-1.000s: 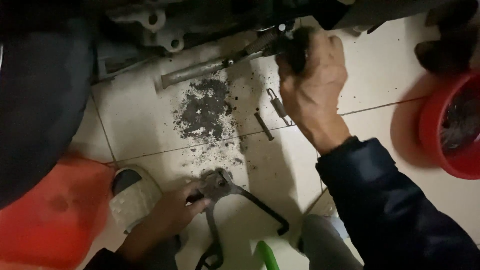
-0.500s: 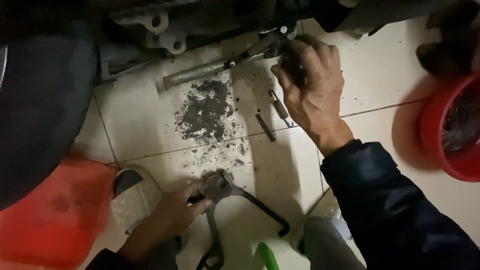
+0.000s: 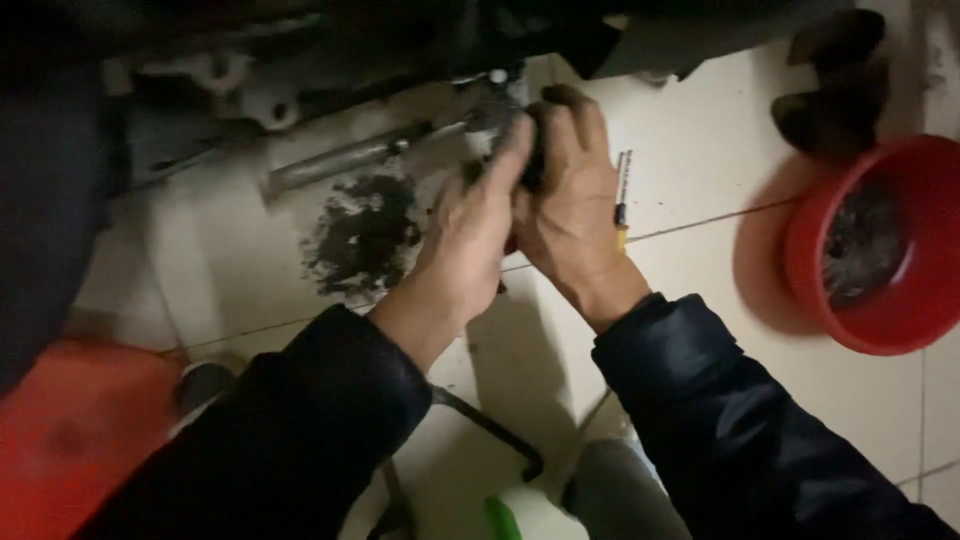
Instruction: Cleaning accumulated dirt and grime from a bike frame and its components using a screwdriver for scraping and a wire scrubber for finishing.
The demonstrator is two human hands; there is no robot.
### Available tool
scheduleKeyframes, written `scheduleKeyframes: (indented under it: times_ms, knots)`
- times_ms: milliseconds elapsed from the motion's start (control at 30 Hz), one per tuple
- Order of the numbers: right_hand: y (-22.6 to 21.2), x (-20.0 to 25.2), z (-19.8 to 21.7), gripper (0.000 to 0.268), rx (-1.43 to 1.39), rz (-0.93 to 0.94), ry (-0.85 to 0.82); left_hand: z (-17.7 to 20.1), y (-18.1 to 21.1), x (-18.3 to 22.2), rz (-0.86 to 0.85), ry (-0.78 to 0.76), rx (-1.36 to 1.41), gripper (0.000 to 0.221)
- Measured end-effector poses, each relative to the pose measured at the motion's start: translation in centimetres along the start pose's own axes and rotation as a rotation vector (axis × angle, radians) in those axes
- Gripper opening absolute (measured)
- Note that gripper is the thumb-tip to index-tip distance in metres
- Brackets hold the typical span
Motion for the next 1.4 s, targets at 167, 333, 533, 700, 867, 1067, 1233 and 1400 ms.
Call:
scheduleKeyframes:
  times_ms: [167,333,533,700,867,1067,1233,1400]
  knots:
    - [1.2,3.0,2.8,0.063,-0.081,-0.067,-0.178,-0.3,-1.6,-3.1,-0.079,0.083,-0.241,0.084]
    - [9.6,12.9,4.0,0.078,0.3,-0.383,-0.162,0.6,-1.5,-3.0,-0.191,0.062,0.208,0.072]
    - [10.9,17.4,1.3,0.038,0.727,-0.374,-0.478,2.0,-1.3,-2.6,-0.157,0.16,-0.175,0.114]
    - [8.1,14.1,7.2,0.051,0.064,-0.662,-0.182,2.5,-1.1,-2.5,-0.163,0.184,-0.314,0.098]
    - [3.4,8.5,10.2,0.046,-0.061,-0.611,-0.259,0.6,0.1,-0.2,-0.001,0.117,-0.483,0.094]
    - [2.6,5.0,10.3,0.041,0.051,-0.306,-0.317,1.2,-0.3,-0.6,0.048,0.189,-0.436,0.103]
    - [3.1,3.6,9.3,0.04,0.094,-0.197,-0.372,1.5,-0.7,-1.6,0.027,0.183,-0.343,0.105]
    - [1.3,2.3,9.0,0.029,0.145,0.036,-0.283,1.3,-0.4,-1.6,0.011,0.158,-0.224,0.09]
Point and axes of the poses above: each hand's wrist, its own x-axis away from the middle knuckle, its own z-axis out of the back of the hand, y = z × x, the point moved 7 cm from there along -x, towards the middle knuckle, and after that the axes turned 8 degrees about z, right-handed, at the moved point
